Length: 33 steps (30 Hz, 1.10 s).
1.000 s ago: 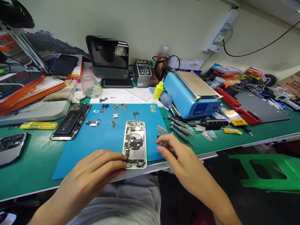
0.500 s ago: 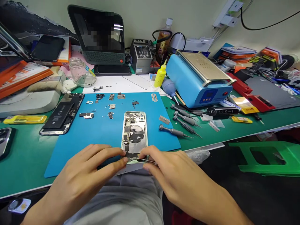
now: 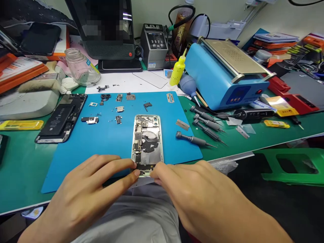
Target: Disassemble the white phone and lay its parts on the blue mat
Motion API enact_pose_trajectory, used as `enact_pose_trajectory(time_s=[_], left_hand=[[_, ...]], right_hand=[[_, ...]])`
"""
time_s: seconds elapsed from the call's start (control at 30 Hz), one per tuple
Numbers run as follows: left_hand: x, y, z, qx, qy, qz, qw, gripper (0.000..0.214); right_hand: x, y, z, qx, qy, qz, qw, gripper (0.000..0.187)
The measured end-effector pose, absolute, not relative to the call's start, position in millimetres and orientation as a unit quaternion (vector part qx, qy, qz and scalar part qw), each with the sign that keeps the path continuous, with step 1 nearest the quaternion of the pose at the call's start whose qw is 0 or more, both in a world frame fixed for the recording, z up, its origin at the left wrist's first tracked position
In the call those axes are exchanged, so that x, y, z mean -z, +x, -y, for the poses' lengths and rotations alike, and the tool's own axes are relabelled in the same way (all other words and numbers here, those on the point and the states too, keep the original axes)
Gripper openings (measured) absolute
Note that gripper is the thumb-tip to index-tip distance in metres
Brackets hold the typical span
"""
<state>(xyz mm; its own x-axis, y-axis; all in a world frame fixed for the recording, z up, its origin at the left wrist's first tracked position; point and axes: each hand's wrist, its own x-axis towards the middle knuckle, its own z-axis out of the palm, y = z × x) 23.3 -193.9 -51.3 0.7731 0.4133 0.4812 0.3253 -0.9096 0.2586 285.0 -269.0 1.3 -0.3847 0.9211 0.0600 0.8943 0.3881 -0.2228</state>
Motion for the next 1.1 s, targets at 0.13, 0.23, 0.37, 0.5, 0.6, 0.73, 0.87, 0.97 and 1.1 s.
enact_pose_trajectory(time_s=[0.13, 0.23, 0.37, 0.5, 0.6, 0.73, 0.87, 0.97, 1.1], left_hand=[[50, 23, 193, -0.282, 0.934, -0.201, 0.088, 0.031], [49, 23, 194, -0.285, 0.932, -0.202, 0.096, 0.032], [50, 22, 195, -0.285, 0.929, -0.207, 0.111, 0.034], [50, 21, 193, -0.287, 0.924, -0.208, 0.143, 0.034], [50, 21, 194, -0.303, 0.913, -0.220, 0.162, 0.033], [52, 21, 195, -0.320, 0.899, -0.232, 0.189, 0.026], [53, 21, 196, -0.321, 0.895, -0.234, 0.203, 0.024], [54, 22, 197, -0.322, 0.892, -0.239, 0.210, 0.022], [57, 23, 198, -0.317, 0.891, -0.238, 0.220, 0.017]], right_hand=[[-6, 282, 267, -0.071, -0.511, 0.854, 0.071, 0.029], [-5, 278, 271, -0.056, -0.510, 0.855, 0.077, 0.042], [-2, 277, 273, -0.062, -0.514, 0.853, 0.073, 0.047], [3, 278, 276, -0.072, -0.530, 0.840, 0.090, 0.041], [8, 278, 281, -0.072, -0.538, 0.834, 0.100, 0.034], [15, 278, 287, -0.076, -0.546, 0.826, 0.115, 0.030], [18, 277, 289, -0.066, -0.552, 0.820, 0.139, 0.028], [21, 277, 290, -0.063, -0.552, 0.818, 0.152, 0.029], [27, 276, 293, -0.067, -0.554, 0.813, 0.163, 0.028]])
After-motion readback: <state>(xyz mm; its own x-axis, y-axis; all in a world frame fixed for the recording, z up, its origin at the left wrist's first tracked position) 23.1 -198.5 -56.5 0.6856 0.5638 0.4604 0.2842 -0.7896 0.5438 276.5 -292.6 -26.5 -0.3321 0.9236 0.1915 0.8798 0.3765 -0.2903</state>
